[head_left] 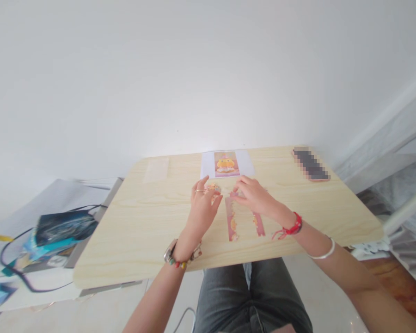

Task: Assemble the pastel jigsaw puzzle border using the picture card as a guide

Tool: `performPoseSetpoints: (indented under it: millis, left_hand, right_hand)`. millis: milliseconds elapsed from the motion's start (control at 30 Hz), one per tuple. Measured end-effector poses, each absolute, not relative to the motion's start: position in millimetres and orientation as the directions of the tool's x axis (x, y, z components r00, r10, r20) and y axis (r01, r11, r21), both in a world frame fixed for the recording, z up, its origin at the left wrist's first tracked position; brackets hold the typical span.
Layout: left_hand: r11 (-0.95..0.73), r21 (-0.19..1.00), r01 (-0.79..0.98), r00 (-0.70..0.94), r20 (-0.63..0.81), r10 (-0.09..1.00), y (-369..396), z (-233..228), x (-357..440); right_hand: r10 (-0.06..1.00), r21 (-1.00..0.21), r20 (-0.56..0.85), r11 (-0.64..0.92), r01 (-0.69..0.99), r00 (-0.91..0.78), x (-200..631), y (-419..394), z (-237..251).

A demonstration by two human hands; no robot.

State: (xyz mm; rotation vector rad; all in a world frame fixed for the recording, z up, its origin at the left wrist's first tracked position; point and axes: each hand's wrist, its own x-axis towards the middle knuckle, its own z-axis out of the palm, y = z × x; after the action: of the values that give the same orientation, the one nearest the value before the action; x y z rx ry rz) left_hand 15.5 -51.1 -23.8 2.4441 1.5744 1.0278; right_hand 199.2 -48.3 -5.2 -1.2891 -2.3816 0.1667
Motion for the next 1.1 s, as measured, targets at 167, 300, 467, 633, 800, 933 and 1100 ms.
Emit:
performPoseSetpoints:
  millis: [167, 300, 467, 633, 800, 933, 1100]
  left_hand:
    - [-0.520, 0.562, 0.644, 0.271, 0.468, 0.841, -99.3, -23.9, 29.4]
    - [-0.471, 0.660, 0.586, 0.228, 0.423, 0.877, -117.9, -21.3, 40.1]
    - [-0.453, 0.655, 0.605, 0.256, 0.378, 0.890, -123.8, -14.4, 36.7]
    - [-0.559, 0.549, 0.622, 0.381, 0.412, 0.828, -123.8, -7.6, 27.7]
    - [-0.603, 0.467, 0.647, 0.440, 0.416, 0.795, -125.5, -7.8, 22.8]
    - [-0.590, 0.457, 0.665, 0.452, 0.382, 0.806, -133.9, -16.2, 18.5]
    - [-0.555, 0.419, 0.718, 0.402, 0.401, 0.823, -149.7, -34.6, 11.1]
  right_hand:
    - [0.801, -0.295, 0.418, 0.566, 0.770, -0.429, 202.1, -103.9, -1.3]
    - [0.783, -0.232, 0.464, 0.559, 0.796, -0.414, 201.6, -125.3, -0.3]
    - [0.730, -0.219, 0.510, 0.622, 0.751, -0.456, 209.0, -133.1, 9.5]
    - [0.649, -0.193, 0.484, 0.733, 0.652, -0.586, 218.2, -130.9, 20.0]
    - [0.641, -0.181, 0.478, 0.741, 0.646, -0.601, 215.6, -132.7, 14.9]
    - [0.648, -0.194, 0.458, 0.741, 0.642, -0.609, 210.1, -139.7, -0.1]
    - [0.721, -0.295, 0.425, 0.682, 0.669, -0.548, 202.6, -149.2, -24.8]
